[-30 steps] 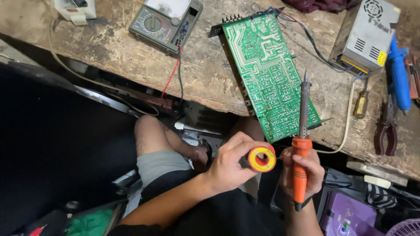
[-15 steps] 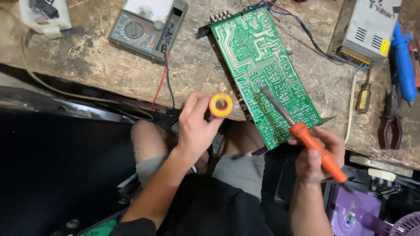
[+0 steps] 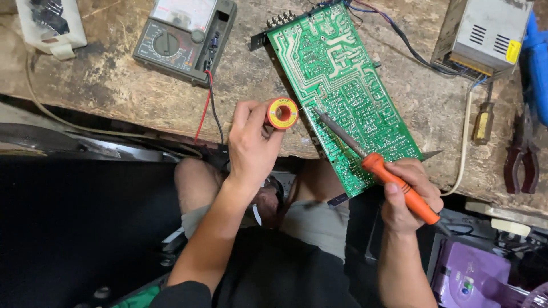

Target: Soldering components on a circuit board and assembling it into a metal amplifier casing

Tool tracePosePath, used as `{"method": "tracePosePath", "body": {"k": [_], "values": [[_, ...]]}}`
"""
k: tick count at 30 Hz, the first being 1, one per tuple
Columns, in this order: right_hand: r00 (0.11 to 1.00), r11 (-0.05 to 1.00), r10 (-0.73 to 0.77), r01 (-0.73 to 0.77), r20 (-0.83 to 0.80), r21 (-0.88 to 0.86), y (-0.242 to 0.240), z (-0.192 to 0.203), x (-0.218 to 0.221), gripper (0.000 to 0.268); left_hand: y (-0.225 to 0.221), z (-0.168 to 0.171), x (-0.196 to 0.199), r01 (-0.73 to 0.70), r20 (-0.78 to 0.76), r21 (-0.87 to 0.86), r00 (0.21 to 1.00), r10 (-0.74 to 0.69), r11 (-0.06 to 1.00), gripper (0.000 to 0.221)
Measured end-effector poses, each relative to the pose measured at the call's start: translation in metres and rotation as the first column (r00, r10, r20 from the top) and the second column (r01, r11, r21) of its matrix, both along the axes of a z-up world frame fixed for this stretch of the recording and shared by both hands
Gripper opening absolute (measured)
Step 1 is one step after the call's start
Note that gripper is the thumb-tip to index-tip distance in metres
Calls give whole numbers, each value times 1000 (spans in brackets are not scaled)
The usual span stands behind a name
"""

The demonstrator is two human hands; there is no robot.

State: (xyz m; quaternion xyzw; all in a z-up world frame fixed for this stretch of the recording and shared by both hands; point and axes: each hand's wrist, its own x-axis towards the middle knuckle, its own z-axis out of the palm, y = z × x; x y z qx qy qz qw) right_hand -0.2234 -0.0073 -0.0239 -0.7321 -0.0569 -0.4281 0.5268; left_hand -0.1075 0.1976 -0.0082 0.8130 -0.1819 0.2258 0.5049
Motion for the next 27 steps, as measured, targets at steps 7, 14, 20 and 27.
{"method": "tracePosePath", "body": {"k": [7, 14, 20, 27], "values": [[999, 1000, 0, -1, -33, -31, 7, 9, 5, 29, -3, -3, 2, 34, -12, -5, 999, -34, 999, 30], [999, 1000, 23, -23, -41, -5, 9, 11, 5, 28, -4, -2, 3, 37, 1, 10, 999, -38, 999, 29], [999, 999, 32, -32, -33, 6, 8, 9, 5, 26, -5, -1, 2, 34, 29, 0, 999, -34, 999, 29], [999, 999, 42, -42, -24, 9, 8, 9, 7, 26, -7, 0, 2, 34, 35, 2, 999, -34, 999, 27]]}}
